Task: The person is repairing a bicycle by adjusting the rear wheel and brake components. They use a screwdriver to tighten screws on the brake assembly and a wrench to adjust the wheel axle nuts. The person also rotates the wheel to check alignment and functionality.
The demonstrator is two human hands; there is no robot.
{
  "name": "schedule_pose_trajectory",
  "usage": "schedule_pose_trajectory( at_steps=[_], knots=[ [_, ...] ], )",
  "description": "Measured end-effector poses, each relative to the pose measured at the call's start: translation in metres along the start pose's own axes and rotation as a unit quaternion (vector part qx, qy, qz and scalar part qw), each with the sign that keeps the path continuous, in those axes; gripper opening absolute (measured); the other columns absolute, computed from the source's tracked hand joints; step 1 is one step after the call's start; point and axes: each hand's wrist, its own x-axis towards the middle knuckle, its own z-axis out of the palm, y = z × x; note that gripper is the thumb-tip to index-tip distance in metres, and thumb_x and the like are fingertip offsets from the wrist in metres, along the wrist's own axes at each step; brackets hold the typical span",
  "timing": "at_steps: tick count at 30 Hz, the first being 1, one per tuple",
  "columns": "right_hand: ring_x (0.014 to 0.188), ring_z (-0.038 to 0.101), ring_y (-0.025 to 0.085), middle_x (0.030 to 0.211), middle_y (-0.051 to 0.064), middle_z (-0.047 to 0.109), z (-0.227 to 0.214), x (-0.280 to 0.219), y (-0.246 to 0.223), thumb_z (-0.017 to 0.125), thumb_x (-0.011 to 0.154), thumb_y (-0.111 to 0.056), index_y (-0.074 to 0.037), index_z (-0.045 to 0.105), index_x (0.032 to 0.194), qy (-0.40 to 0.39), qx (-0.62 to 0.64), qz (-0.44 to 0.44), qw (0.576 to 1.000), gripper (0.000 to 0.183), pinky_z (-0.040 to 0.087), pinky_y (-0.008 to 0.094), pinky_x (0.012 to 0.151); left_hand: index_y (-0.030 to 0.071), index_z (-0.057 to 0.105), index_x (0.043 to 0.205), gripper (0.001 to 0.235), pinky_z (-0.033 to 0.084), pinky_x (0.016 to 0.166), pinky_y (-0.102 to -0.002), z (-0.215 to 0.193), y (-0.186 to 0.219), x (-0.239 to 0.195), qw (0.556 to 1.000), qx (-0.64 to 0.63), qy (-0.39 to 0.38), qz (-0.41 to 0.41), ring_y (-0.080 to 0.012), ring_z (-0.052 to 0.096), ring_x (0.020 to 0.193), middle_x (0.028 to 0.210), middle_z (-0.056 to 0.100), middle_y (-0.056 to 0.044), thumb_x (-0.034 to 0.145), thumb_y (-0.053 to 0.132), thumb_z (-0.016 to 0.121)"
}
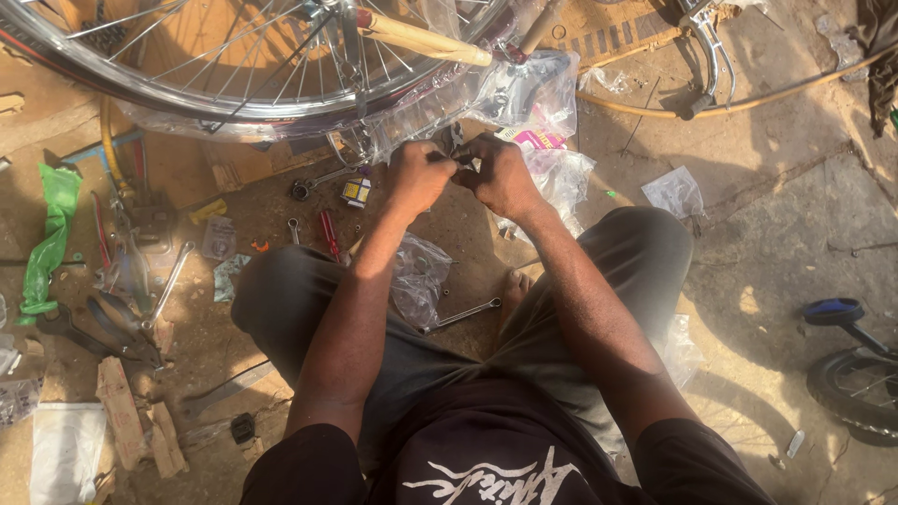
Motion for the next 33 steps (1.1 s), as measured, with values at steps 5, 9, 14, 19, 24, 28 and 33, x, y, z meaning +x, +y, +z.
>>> schedule_pose_trajectory(
  at_steps=[5,9,14,19,24,28,33],
  knots=[
    [0.094,0.074,0.024,0.1,0.011,0.075,-0.004,0.013,-0.017,0.077,0.09,-0.006,-0.004,0.073,0.11,0.033,0.091,-0.024,0.995,0.021,0.058,0.035,0.084,0.005,0.077,0.099,0.022,0.059,0.077,-0.04,-0.022,0.032,-0.008,0.99,0.005,0.042,0.135,-0.0266,0.077,0.083,0.091,0.077,-0.017,0.087,0.023,0.075],
    [0.101,0.072,0.016,0.106,0.009,0.076,-0.03,0.058,-0.016,0.062,0.105,-0.006,-0.001,0.07,0.122,0.052,0.24,-0.026,0.969,0.019,0.06,0.032,0.092,0.005,0.077,0.107,0.027,0.058,0.082,-0.039,-0.058,0.064,0.005,0.986,0.005,0.053,0.157,-0.0263,0.076,0.091,0.1,0.078,-0.016,0.09,0.025,0.072],
    [0.086,0.07,0.015,0.093,0.006,0.077,-0.052,0.134,0.002,0.066,0.108,-0.005,0.002,0.07,0.102,0.139,0.302,-0.06,0.941,0.01,0.057,0.03,0.082,0.002,0.06,0.124,0.044,0.064,0.08,-0.044,-0.062,0.087,0.057,0.927,-0.374,0.003,-0.003,-0.0261,0.074,0.096,0.112,0.07,-0.008,0.087,0.023,0.072],
    [0.072,0.06,0.013,0.083,0.005,0.071,-0.031,0.15,0.005,0.064,0.104,-0.004,0.001,0.069,0.093,0.221,0.212,-0.019,0.952,0.013,0.05,0.029,0.065,-0.002,0.062,0.117,0.029,0.057,0.093,-0.047,-0.018,0.06,0.111,0.775,-0.63,0.028,0.047,-0.0266,0.064,0.105,0.108,0.065,-0.009,0.092,0.01,0.071],
    [0.086,0.069,0.01,0.098,0.004,0.078,-0.033,0.158,-0.006,0.08,0.1,-0.009,-0.002,0.075,0.108,0.208,0.335,-0.112,0.912,0.012,0.058,0.028,0.079,0.002,0.066,0.104,0.02,0.055,0.093,-0.043,0.003,0.055,0.165,0.698,-0.707,0.073,0.089,-0.0214,0.066,0.098,0.102,0.069,-0.008,0.084,0.001,0.066],
    [0.093,0.07,0.011,0.103,0.006,0.078,-0.032,0.164,-0.009,0.087,0.097,-0.004,-0.001,0.075,0.106,0.202,0.341,-0.16,0.904,0.016,0.058,0.03,0.087,0.001,0.066,0.106,0.012,0.051,0.099,-0.04,0.011,0.05,0.174,0.621,-0.765,0.066,0.154,-0.0227,0.065,0.1,0.103,0.067,-0.01,0.095,-0.002,0.066],
    [0.08,0.07,0.009,0.089,0.004,0.078,-0.022,0.182,-0.011,0.088,0.095,-0.004,-0.002,0.076,0.098,0.202,0.304,-0.165,0.916,0.012,0.059,0.027,0.073,0.001,0.067,0.104,0.011,0.051,0.096,-0.044,0.008,0.048,0.168,0.598,-0.792,0.05,0.111,-0.0229,0.066,0.101,0.102,0.068,-0.008,0.098,0.009,0.063]
  ],
)
